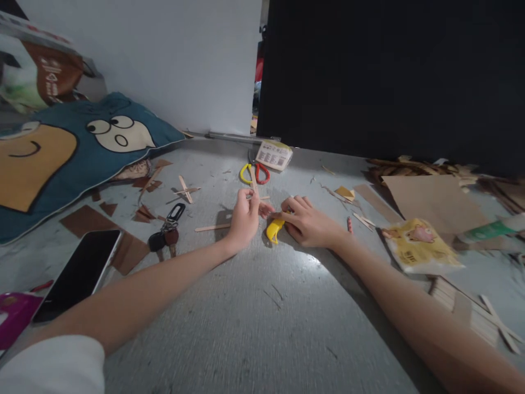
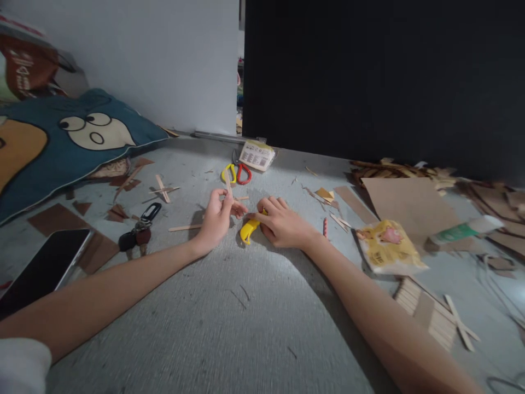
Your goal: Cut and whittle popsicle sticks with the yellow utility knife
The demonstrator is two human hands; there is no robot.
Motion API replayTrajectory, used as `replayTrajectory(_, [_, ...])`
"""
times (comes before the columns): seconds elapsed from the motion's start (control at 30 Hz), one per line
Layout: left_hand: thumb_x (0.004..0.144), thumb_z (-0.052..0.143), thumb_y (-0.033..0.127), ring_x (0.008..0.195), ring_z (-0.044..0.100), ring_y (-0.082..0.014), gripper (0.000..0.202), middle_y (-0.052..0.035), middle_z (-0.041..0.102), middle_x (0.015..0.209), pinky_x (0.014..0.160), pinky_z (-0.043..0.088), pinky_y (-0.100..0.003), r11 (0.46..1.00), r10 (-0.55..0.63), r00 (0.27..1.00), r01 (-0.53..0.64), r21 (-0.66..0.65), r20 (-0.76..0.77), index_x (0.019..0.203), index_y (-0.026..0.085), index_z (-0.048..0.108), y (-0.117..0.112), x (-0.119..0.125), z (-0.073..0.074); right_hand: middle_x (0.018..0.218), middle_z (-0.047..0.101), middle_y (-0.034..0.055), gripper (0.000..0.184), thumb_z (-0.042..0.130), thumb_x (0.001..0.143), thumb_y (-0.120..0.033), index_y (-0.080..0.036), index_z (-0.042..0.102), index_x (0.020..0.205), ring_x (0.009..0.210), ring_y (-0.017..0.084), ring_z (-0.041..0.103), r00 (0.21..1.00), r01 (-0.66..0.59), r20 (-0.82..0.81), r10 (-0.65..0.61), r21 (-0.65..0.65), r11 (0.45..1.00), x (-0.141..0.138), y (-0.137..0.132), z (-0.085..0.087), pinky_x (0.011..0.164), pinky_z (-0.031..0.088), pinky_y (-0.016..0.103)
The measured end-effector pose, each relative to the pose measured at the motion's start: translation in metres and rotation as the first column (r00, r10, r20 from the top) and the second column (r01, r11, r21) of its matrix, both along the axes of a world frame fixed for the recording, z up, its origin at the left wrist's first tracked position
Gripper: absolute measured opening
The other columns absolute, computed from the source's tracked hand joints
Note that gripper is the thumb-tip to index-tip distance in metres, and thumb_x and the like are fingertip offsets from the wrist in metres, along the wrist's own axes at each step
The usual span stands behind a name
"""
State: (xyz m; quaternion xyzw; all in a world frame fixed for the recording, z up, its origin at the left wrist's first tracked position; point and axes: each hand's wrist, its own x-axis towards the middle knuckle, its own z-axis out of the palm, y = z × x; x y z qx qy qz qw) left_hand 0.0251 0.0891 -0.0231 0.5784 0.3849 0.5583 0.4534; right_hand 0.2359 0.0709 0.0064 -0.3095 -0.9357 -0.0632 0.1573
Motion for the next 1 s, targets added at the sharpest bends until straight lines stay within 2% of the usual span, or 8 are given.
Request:
replayTrajectory(0.13, [0.109, 0.044, 0.056, 0.07, 0.073, -0.0164, 0.032, -0.002, 0.076, 0.078, 0.067, 0.056, -0.031, 1.0, 0.009, 0.999, -0.01, -0.014, -0.042, 0.103, 0.025, 0.04, -0.001, 0.0, 0.0, 0.11, 0.061, 0.0135, 0.026, 0.052, 0.103, -0.02, -0.019, 0.067, 0.125, 0.1, 0.028, 0.054, 1.0, -0.021, -0.006, 0.022, 0.041, 0.999, 0.004, 0.005, 0.0, 0.087, 0.048, 0.044])
replayTrajectory(0.27, [0.11, 0.046, 0.048, 0.089, 0.074, -0.0194, 0.025, -0.0063, 0.078, 0.091, 0.081, 0.055, -0.034, 0.992, 0.117, 0.984, -0.109, 0.059, -0.135, 0.1, 0.025, 0.046, 0.002, -0.002, -0.001, 0.11, 0.064, 0.0144, 0.024, 0.05, 0.108, -0.03, -0.018, 0.066, 0.123, 0.1, 0.029, 0.058, 0.998, -0.042, -0.038, 0.045, 0.082, 0.996, 0.007, 0.009, -0.007, 0.087, 0.051, 0.045])
replayTrajectory(0.4, [0.104, 0.058, 0.034, 0.103, 0.068, -0.0253, 0.017, -0.0088, 0.073, 0.099, 0.096, 0.051, -0.043, 0.964, 0.256, 0.885, -0.201, 0.177, -0.389, 0.09, 0.023, 0.057, 0.004, -0.007, 0.0, 0.102, 0.066, 0.0126, 0.025, 0.049, 0.109, -0.034, -0.02, 0.061, 0.125, 0.091, 0.027, 0.062, 0.949, 0.033, -0.314, 0.012, 0.138, 0.99, 0.013, 0.011, -0.018, 0.08, 0.053, 0.043])
replayTrajectory(0.57, [0.093, 0.065, 0.018, 0.119, 0.057, -0.0323, 0.016, -0.0108, 0.068, 0.108, 0.105, 0.047, -0.052, 0.943, 0.18, 0.661, 0.096, 0.32, -0.729, 0.079, 0.021, 0.059, -0.012, -0.006, 0.004, 0.087, 0.062, 0.0048, 0.029, 0.047, 0.108, -0.047, -0.025, 0.057, 0.124, 0.072, 0.021, 0.061, 0.595, 0.354, -0.758, -0.267, -0.051, 0.934, 0.015, 0.012, -0.029, 0.067, 0.053, 0.036])
replayTrajectory(0.73, [0.094, 0.061, 0.015, 0.125, 0.052, -0.0344, 0.021, -0.0135, 0.062, 0.12, 0.104, 0.048, -0.053, 0.918, 0.151, 0.508, 0.247, 0.311, -0.848, 0.074, 0.02, 0.057, -0.028, -0.003, 0.01, 0.073, 0.051, -0.0029, 0.034, 0.044, 0.108, -0.058, -0.028, 0.055, 0.117, 0.054, 0.015, 0.05, 0.334, 0.266, -0.874, -0.352, -0.271, 0.925, 0.007, 0.017, -0.03, 0.05, 0.043, 0.028])
replayTrajectory(0.8, [0.095, 0.059, 0.016, 0.122, 0.054, -0.0339, 0.017, -0.0137, 0.062, 0.118, 0.103, 0.049, -0.052, 0.918, 0.144, 0.511, 0.251, 0.307, -0.847, 0.078, 0.02, 0.058, -0.027, -0.003, 0.011, 0.072, 0.049, -0.0037, 0.034, 0.045, 0.107, -0.06, -0.028, 0.055, 0.113, 0.051, 0.014, 0.047, 0.272, 0.228, -0.898, -0.345, -0.288, 0.93, 0.005, 0.02, -0.031, 0.046, 0.039, 0.027])
replayTrajectory(0.9, [0.094, 0.059, 0.019, 0.117, 0.057, -0.0318, 0.003, -0.012, 0.064, 0.112, 0.103, 0.051, -0.052, 0.929, 0.133, 0.596, 0.202, 0.309, -0.792, 0.094, 0.021, 0.061, -0.021, -0.005, 0.011, 0.073, 0.049, -0.004, 0.032, 0.05, 0.105, -0.06, -0.029, 0.052, 0.108, 0.05, 0.014, 0.047, 0.19, 0.195, -0.922, -0.336, -0.3, 0.934, 0.007, 0.022, -0.033, 0.043, 0.039, 0.027])
replayTrajectory(1.0, [0.086, 0.064, 0.015, 0.134, 0.054, -0.0324, 0.035, -0.0127, 0.063, 0.133, 0.114, 0.046, -0.054, 0.931, 0.057, 0.664, 0.235, 0.281, -0.746, 0.12, 0.023, 0.063, -0.011, -0.01, 0.009, 0.073, 0.048, -0.0045, 0.028, 0.052, 0.105, -0.056, -0.029, 0.049, 0.11, 0.051, 0.014, 0.048, 0.228, 0.168, -0.904, -0.362, -0.33, 0.929, 0.011, 0.024, -0.036, 0.044, 0.039, 0.026])
